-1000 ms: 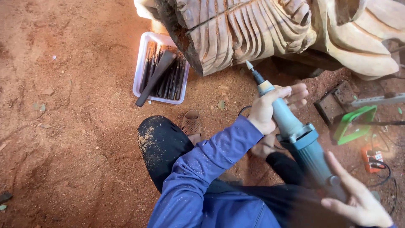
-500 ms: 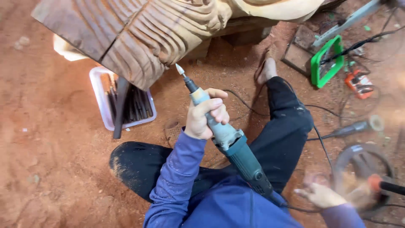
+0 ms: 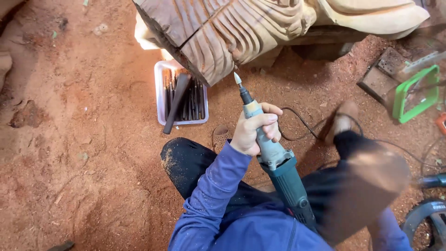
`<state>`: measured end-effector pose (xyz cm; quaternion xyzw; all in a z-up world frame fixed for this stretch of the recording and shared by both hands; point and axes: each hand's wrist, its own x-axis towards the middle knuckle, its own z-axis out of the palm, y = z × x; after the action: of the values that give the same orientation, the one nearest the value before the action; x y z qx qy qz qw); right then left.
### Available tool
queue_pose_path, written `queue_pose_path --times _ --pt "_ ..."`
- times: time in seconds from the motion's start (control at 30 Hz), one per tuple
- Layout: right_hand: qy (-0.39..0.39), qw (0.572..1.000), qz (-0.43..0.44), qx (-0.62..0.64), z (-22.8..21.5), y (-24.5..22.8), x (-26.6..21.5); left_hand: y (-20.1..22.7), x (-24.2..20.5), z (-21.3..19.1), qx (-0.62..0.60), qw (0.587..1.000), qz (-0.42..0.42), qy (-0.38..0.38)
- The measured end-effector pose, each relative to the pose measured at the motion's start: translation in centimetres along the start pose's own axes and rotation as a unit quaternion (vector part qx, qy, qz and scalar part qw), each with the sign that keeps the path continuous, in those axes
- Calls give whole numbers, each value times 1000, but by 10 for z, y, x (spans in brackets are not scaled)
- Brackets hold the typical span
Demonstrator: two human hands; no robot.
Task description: Using a rotary power tool to sand and refine the details of a large wooden sculpture
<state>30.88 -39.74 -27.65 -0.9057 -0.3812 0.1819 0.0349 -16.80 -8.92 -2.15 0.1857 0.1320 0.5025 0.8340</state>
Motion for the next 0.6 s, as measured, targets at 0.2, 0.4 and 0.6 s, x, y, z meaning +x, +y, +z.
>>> queue_pose_path --times 0.2,0.4,0.6 --pt "121 983 10 138 -11 -16 60 12 -6 18 -23 996 -73 39" --pt "246 928 21 278 -38 50 98 -1 1 24 -51 994 -88 50" --pt "391 758 -113 510 -66 3 11 -6 15 41 -56 994 -77 45"
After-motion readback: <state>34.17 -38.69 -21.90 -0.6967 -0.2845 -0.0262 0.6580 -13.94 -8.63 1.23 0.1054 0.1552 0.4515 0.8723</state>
